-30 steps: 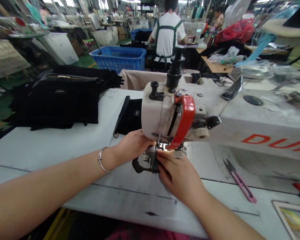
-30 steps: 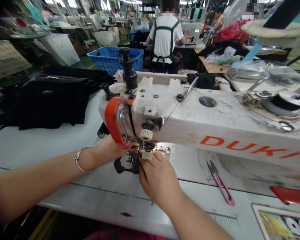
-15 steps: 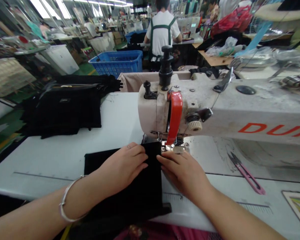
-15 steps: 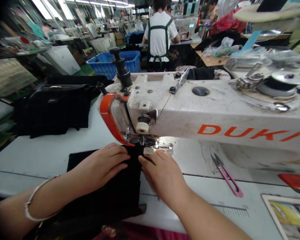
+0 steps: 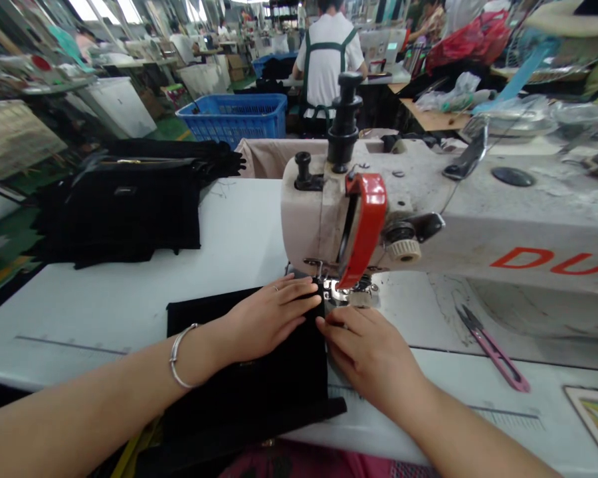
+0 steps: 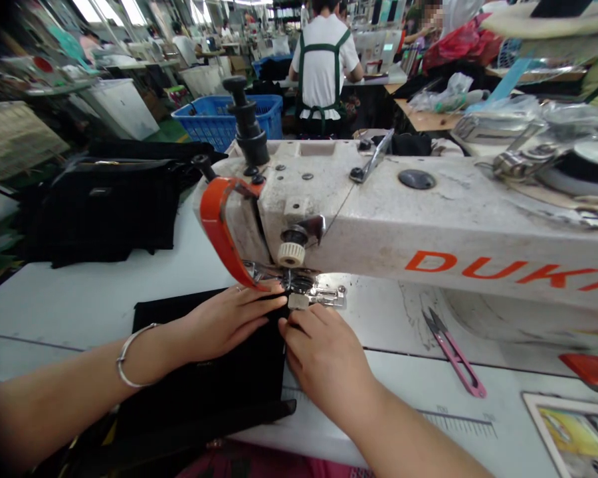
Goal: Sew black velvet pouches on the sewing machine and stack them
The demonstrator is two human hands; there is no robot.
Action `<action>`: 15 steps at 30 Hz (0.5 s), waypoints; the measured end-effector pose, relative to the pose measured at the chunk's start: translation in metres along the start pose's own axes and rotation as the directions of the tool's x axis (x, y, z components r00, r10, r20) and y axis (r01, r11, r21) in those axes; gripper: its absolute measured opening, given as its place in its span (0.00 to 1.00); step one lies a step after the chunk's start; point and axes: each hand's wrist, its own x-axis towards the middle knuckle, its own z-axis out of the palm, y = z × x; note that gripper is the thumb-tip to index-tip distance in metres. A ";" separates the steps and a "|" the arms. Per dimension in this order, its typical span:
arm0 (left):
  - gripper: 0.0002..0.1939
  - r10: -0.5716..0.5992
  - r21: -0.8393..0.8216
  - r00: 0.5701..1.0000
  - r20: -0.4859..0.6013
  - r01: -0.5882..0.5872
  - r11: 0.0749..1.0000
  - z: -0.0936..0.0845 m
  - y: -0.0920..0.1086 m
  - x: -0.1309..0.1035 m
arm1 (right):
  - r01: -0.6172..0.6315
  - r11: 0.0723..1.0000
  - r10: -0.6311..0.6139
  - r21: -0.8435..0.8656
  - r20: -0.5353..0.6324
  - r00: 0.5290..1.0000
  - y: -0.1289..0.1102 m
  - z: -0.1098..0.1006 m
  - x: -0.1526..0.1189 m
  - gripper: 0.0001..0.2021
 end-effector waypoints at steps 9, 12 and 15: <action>0.24 -0.054 -0.041 0.980 0.190 0.063 0.997 -0.034 0.042 -0.016 | -0.161 0.948 0.145 0.275 0.077 0.986 -0.019 -0.019 -0.027 0.15; 0.28 -0.087 -0.061 0.982 0.165 0.099 0.993 -0.035 0.083 -0.040 | -0.138 0.938 0.128 0.317 0.054 0.990 -0.030 -0.022 -0.044 0.16; 0.28 -0.157 -0.048 0.982 0.107 0.163 0.985 -0.022 0.101 -0.051 | -0.122 0.941 0.115 0.314 0.040 0.993 -0.035 -0.020 -0.050 0.14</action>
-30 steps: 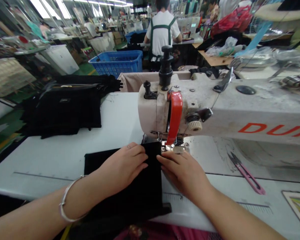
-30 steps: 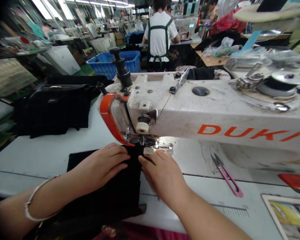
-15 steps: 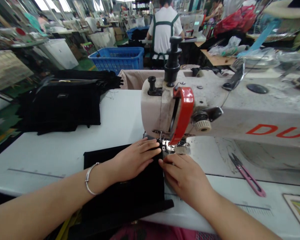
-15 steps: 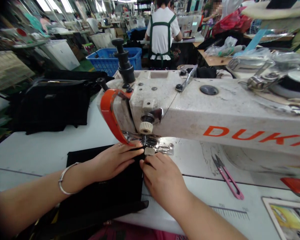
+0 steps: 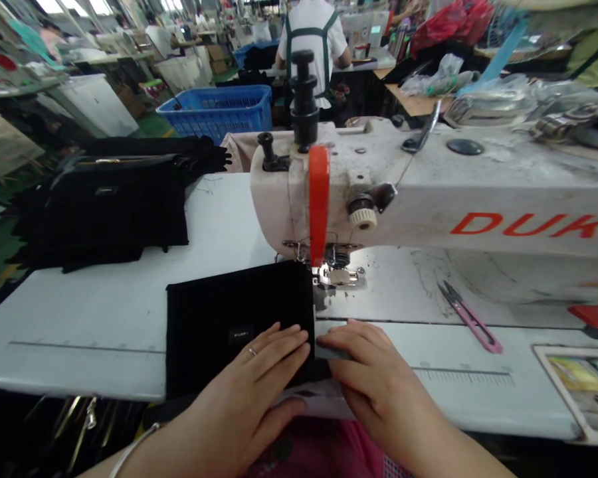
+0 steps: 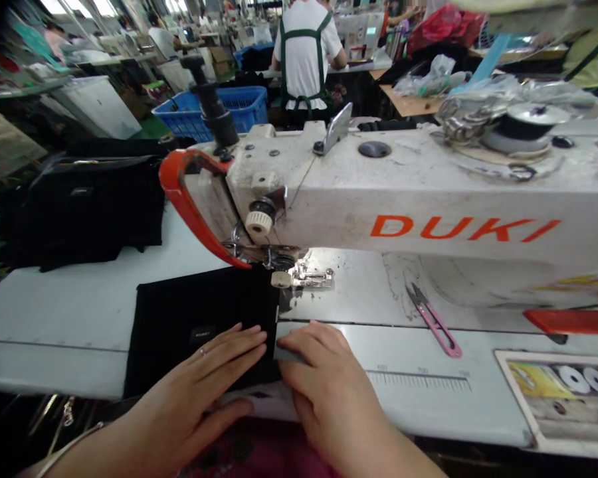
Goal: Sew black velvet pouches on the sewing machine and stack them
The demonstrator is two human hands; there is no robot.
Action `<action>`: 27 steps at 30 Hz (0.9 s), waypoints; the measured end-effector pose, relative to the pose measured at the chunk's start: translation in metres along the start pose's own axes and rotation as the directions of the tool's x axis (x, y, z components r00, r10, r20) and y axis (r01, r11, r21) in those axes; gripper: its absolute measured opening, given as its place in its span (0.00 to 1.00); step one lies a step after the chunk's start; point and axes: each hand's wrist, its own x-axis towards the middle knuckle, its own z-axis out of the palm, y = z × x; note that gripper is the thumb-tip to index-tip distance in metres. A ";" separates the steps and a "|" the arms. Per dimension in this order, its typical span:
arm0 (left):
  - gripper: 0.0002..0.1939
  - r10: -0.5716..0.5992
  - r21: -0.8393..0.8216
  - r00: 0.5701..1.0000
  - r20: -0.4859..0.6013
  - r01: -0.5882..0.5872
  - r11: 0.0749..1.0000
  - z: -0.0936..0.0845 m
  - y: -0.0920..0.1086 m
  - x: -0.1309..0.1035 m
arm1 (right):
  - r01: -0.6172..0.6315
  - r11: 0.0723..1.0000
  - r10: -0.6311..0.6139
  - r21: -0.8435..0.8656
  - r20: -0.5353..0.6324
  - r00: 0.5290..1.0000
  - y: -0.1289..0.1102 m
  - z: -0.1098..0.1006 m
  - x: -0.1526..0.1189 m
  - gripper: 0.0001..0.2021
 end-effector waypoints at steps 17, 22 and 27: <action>0.20 0.152 0.056 0.985 -0.083 -0.147 0.988 0.009 -0.016 0.016 | 0.202 0.953 -0.188 -0.227 0.082 0.979 0.016 0.004 0.012 0.20; 0.17 0.165 -0.014 0.979 -0.117 -0.168 0.986 0.010 -0.039 0.029 | 0.175 0.950 -0.143 -0.258 0.140 0.980 0.023 -0.002 0.027 0.20; 0.17 0.220 -0.019 0.962 -0.163 -0.226 0.974 0.009 -0.059 0.043 | 0.159 0.945 -0.121 -0.287 0.143 0.982 0.031 -0.006 0.043 0.19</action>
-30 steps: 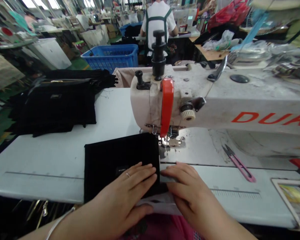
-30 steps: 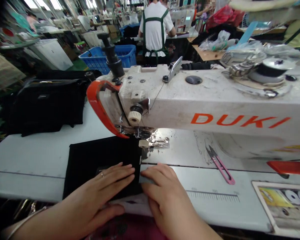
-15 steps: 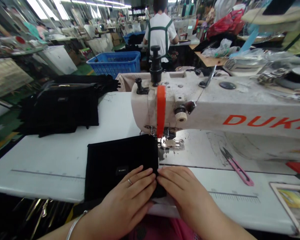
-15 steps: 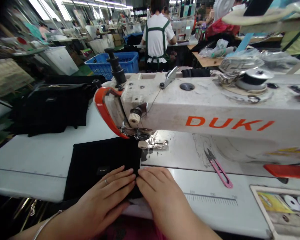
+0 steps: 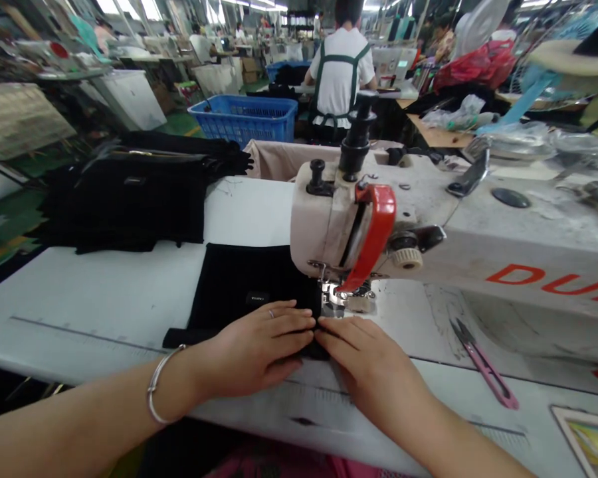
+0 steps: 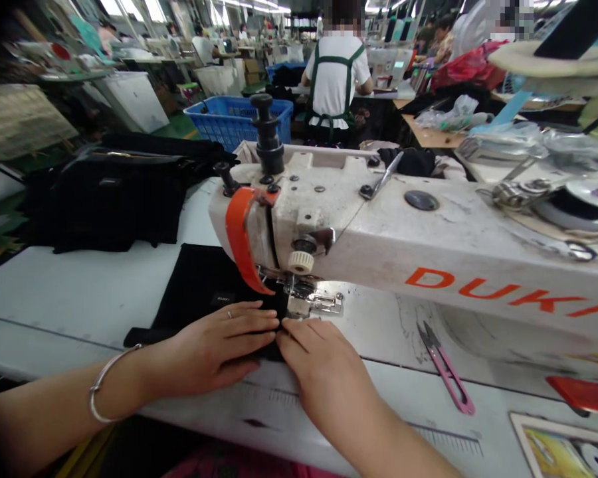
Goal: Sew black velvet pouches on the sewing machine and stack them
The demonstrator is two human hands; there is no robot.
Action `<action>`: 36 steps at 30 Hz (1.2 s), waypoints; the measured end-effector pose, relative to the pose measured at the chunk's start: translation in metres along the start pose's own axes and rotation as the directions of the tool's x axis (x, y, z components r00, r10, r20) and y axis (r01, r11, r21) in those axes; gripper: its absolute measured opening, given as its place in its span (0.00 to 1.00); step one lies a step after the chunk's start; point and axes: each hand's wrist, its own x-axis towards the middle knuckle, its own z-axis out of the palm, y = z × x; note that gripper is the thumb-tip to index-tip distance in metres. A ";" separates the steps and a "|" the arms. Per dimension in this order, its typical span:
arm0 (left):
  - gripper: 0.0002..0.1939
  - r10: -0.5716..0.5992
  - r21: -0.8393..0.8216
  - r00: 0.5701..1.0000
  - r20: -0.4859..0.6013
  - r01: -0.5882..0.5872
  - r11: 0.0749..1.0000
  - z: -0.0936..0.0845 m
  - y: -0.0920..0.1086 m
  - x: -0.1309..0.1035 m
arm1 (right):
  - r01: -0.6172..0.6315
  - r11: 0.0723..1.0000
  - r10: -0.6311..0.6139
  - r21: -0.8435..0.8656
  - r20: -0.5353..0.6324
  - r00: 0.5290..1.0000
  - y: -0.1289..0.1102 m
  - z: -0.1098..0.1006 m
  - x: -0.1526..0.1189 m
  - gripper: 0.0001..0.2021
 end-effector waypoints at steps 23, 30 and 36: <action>0.16 0.110 0.132 0.994 0.005 -0.110 0.985 -0.013 -0.073 0.020 | -0.161 0.985 0.142 -0.068 -0.226 0.964 0.020 0.000 0.014 0.15; 0.06 -0.084 -0.062 0.979 -0.187 0.074 0.995 0.001 -0.043 0.019 | -0.266 0.931 0.220 -0.251 -0.196 0.956 0.025 -0.007 0.015 0.12; 0.07 -0.208 -0.097 0.950 -0.233 0.190 0.977 0.009 -0.022 0.022 | -0.185 0.982 0.190 0.046 -0.198 0.962 0.022 0.005 0.015 0.03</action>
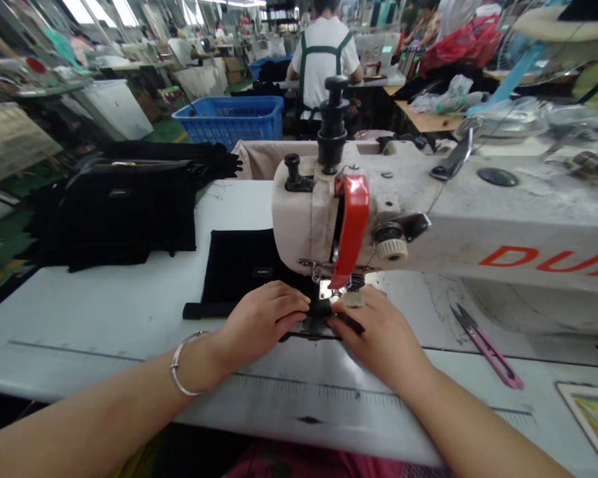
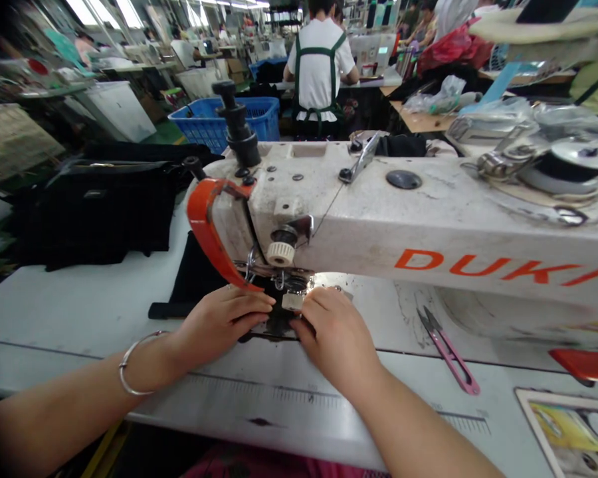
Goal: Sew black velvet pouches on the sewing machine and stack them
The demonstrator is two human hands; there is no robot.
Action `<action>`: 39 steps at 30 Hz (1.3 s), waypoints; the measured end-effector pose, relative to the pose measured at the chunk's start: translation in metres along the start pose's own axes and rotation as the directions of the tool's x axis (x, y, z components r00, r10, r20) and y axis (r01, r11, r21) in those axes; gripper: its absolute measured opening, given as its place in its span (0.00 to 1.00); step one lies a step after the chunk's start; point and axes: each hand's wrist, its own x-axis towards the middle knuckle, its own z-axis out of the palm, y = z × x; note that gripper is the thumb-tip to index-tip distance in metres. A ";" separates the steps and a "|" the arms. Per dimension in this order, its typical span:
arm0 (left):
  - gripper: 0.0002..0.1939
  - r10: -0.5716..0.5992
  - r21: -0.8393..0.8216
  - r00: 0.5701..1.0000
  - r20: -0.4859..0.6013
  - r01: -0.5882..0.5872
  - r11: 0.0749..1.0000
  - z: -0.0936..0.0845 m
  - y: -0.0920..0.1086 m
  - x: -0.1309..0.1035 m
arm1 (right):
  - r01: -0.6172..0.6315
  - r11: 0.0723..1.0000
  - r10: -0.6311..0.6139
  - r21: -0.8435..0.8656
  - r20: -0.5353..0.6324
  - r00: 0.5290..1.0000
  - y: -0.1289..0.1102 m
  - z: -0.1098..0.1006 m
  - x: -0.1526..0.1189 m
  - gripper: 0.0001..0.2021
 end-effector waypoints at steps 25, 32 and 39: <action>0.10 0.161 0.082 0.986 0.049 -0.165 0.983 0.003 -0.001 0.013 | 0.082 0.996 -0.081 0.031 -0.036 0.996 -0.003 0.008 0.003 0.08; 0.09 0.058 0.068 0.997 0.054 -0.062 0.996 0.007 -0.014 0.027 | 0.093 0.995 -0.094 -0.029 -0.046 0.994 0.008 0.010 0.010 0.10; 0.11 0.066 0.111 0.993 0.096 -0.077 0.991 0.012 -0.024 0.028 | 0.079 0.995 -0.081 -0.060 -0.034 0.996 0.007 0.012 0.011 0.12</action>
